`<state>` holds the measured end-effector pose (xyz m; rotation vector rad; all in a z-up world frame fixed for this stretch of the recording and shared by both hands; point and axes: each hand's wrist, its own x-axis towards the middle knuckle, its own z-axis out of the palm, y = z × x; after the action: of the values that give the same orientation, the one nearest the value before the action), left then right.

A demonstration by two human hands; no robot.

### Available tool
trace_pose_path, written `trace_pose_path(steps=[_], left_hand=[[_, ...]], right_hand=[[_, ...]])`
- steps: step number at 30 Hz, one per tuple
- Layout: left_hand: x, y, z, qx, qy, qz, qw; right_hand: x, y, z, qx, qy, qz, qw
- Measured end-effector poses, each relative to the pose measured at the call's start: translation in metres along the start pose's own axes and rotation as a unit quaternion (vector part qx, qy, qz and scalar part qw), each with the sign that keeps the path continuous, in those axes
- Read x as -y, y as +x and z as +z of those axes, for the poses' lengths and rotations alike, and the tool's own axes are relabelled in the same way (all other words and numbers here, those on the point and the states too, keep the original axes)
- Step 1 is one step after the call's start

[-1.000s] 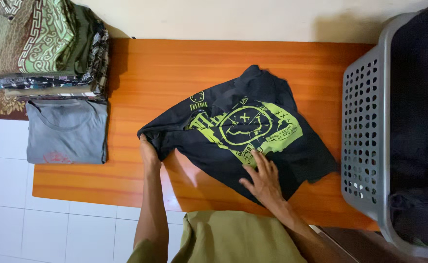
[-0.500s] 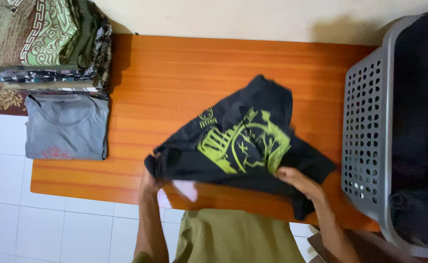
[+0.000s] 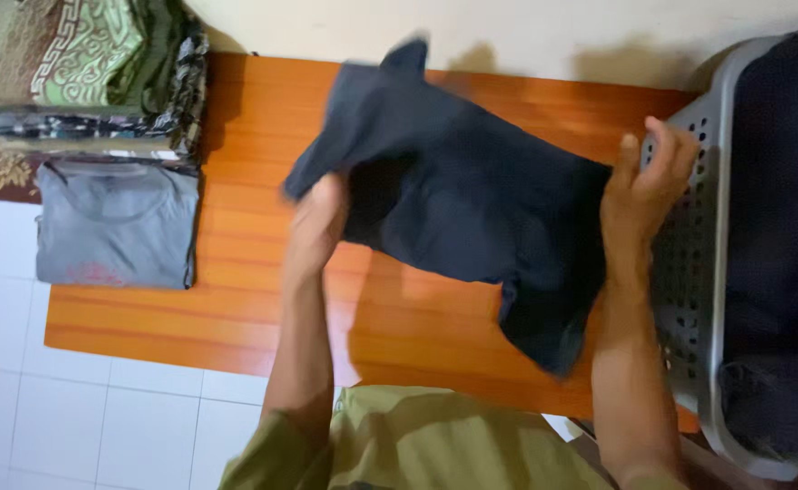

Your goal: The person folds several shirts on a wooden table. They smooth each shirt, fold the sides and bottom up, and stack the folded shirts on the left side of the table.

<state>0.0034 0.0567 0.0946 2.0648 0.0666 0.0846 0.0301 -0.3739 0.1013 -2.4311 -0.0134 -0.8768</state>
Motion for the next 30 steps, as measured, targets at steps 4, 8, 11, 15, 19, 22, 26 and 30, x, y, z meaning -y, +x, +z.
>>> trace_pose_path(steps=[4,8,11,15,19,22,26,30], left_hand=[[-0.019,0.053,0.036,0.083,-0.353,0.091,0.927],[0.028,0.029,0.053,-0.277,-0.243,0.01,0.93],[0.069,0.002,0.051,-0.286,0.117,-0.05,0.95],[0.085,-0.019,0.075,-0.191,0.32,-0.028,0.928],[0.077,-0.011,0.096,-0.1,0.272,-0.077,0.954],[0.073,0.023,0.103,-0.02,0.215,-0.154,0.964],[0.051,0.1,0.12,-0.148,0.191,0.04,0.97],[-0.017,0.138,0.178,-0.062,0.213,0.133,0.966]], right_hand=[[0.044,-0.018,0.013,0.075,-0.006,-0.055,0.996],[0.046,-0.09,0.031,0.203,-0.024,-0.018,0.979],[0.019,-0.125,0.037,0.271,-0.068,0.036,0.959],[-0.011,-0.15,0.039,0.274,-0.116,0.063,0.953],[0.002,-0.16,0.047,0.282,-0.173,0.062,0.942],[0.042,-0.17,0.042,0.315,-0.198,0.046,0.927],[0.13,-0.183,0.039,0.443,-0.109,0.034,0.889],[0.218,-0.189,0.054,0.595,0.021,-0.156,0.788]])
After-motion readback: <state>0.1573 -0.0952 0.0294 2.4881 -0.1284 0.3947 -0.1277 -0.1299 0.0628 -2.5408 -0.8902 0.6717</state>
